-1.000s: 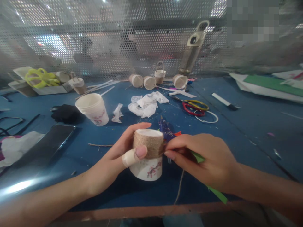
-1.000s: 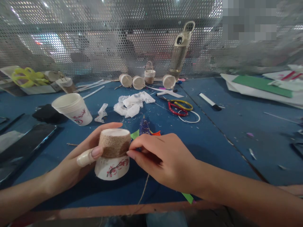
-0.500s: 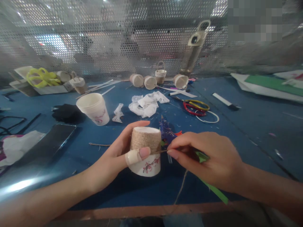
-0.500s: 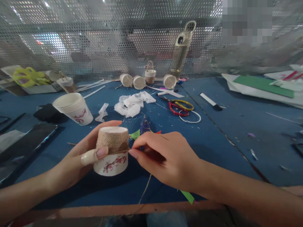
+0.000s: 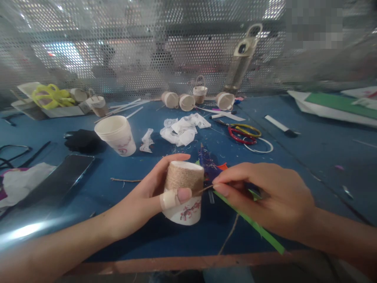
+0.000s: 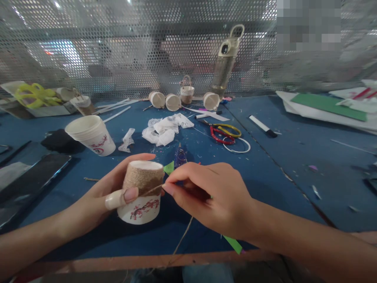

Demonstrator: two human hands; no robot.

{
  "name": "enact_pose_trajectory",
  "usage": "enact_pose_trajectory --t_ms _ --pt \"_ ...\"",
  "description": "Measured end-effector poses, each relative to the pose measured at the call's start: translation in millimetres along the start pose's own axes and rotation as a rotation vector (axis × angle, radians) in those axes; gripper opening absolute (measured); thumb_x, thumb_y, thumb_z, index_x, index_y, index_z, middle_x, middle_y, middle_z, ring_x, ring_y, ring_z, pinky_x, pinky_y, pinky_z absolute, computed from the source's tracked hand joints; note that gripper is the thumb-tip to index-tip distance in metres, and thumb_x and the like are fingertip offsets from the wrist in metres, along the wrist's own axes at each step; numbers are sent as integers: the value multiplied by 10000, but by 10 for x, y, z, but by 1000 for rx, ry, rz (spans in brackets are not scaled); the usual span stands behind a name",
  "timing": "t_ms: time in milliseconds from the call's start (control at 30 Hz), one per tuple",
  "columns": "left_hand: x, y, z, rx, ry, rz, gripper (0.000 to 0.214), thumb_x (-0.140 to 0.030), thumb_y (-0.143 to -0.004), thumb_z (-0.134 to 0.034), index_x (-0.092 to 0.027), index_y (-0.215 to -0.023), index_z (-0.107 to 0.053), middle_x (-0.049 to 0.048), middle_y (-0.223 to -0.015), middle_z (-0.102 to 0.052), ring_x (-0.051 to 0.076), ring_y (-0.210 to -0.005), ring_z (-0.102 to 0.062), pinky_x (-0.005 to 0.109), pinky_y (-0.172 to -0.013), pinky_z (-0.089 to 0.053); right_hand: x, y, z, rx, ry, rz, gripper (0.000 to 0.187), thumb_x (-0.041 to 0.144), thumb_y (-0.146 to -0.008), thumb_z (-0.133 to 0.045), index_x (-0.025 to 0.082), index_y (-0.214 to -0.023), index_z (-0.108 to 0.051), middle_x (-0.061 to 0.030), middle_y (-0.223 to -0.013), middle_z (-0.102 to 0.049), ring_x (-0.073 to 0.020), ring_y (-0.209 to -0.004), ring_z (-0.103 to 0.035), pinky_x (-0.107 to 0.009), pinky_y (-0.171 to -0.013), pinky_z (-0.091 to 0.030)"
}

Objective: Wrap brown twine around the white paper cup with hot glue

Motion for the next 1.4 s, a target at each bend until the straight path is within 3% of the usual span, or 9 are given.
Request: enact_pose_trajectory --t_ms 267,567,867,1167,1400 --pt "-13 11 -69 -34 -44 6 627 -426 -795 -865 -338 -1352 -590 43 -1242 -730 299 -1133 -697 440 -1015 -526 5 6 -10 -27 31 -13 189 306 -1023 -589 265 -902 -728 64 -589 -716 -89 -457 -611 -221 -510 -436" --pt "-12 16 -57 48 -89 3 590 -392 -811 -863 -344 -1335 -597 15 -1188 -729 261 -1108 -691 372 -958 -541 17 -17 -6 -26 43 24 176 291 -1012 -596 280 -905 -736 69 -609 -721 -92 -489 -624 -230 -532 -440" --pt "5 5 7 -91 -22 -10 620 -499 -871 -774 -360 -1425 -533 52 -1344 -690 306 -1109 -710 414 -952 -554 20 -12 10 -21 43 18 176 282 -1013 -592 262 -895 -721 57 -598 -725 -97 -467 -620 -239 -502 -431" --pt "-7 21 -4 -45 20 -14 595 -497 -871 -773 -376 -1410 -553 39 -1320 -706 298 -1096 -713 409 -955 -548 28 -25 -12 20 54 46 156 253 -1005 -587 252 -893 -696 78 -516 -643 -97 -434 -566 -241 -509 -427" --pt "-26 43 -52 -113 50 11 614 -538 -827 -797 -383 -1381 -580 23 -1277 -720 288 -1097 -697 395 -952 -531 -2 10 -42 23 24 86 106 226 -1004 -593 249 -944 -677 80 -579 -682 -90 -460 -589 -233 -516 -426"
Point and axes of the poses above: each hand's wrist, its own y-axis away from the middle knuckle, its own z-axis out of the back of the hand, x = y × z, the point moved 3 cm from there along -y, towards the middle knuckle
